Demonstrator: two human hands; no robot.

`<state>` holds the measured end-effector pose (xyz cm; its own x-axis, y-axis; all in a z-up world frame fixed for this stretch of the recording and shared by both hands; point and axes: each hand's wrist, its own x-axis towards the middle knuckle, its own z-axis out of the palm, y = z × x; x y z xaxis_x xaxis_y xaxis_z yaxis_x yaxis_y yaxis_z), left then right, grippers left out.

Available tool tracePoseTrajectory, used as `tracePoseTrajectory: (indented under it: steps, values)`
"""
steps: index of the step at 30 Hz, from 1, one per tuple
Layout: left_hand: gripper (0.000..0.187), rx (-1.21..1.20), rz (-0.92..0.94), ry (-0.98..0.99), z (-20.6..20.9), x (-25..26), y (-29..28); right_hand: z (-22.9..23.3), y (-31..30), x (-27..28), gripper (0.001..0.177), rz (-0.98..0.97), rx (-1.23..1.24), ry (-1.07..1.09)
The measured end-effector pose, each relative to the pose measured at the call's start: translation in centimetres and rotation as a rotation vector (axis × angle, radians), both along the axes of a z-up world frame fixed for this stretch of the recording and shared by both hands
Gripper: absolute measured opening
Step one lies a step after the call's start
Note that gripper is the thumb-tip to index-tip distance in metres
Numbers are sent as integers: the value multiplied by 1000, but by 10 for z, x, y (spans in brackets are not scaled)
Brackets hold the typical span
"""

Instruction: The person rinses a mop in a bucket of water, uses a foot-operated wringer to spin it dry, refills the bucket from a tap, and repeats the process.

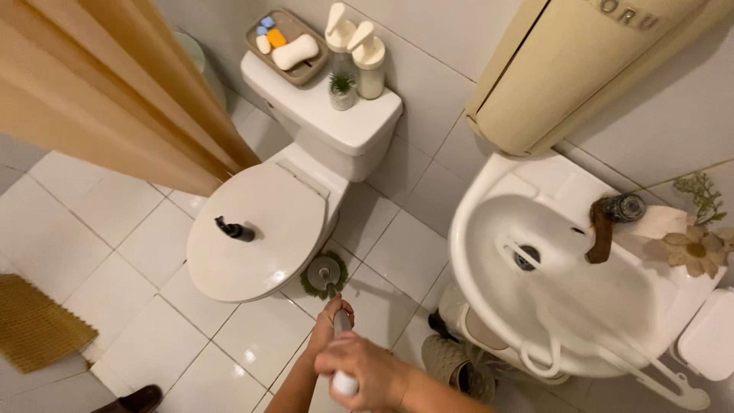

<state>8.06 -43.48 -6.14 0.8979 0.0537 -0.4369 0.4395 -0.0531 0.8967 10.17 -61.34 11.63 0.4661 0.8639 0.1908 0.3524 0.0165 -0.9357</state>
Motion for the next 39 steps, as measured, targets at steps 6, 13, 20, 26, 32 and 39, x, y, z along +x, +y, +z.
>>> tracePoseTrajectory:
  steps: [6, 13, 20, 26, 32, 39]
  values:
    - [24, -547, 381, 346, -16, 11, -22, -47, 6, -30, 29, 137, -67, -62]
    - [36, 649, -470, 80, -67, 33, -20, -103, -26, -28, 26, 100, 111, -322]
    - [63, 738, -468, 142, -43, 28, -6, -136, -1, -26, 15, 88, 80, -530]
    - [57, 495, -143, -147, -19, 32, -3, -140, 33, 19, 24, -117, 42, -473]
    - [28, -513, 308, 298, -32, 60, -53, -104, -19, 18, 25, -328, -44, -216]
    - [44, -236, -239, 34, -58, 25, -119, -81, -75, -39, 18, -524, -88, -170]
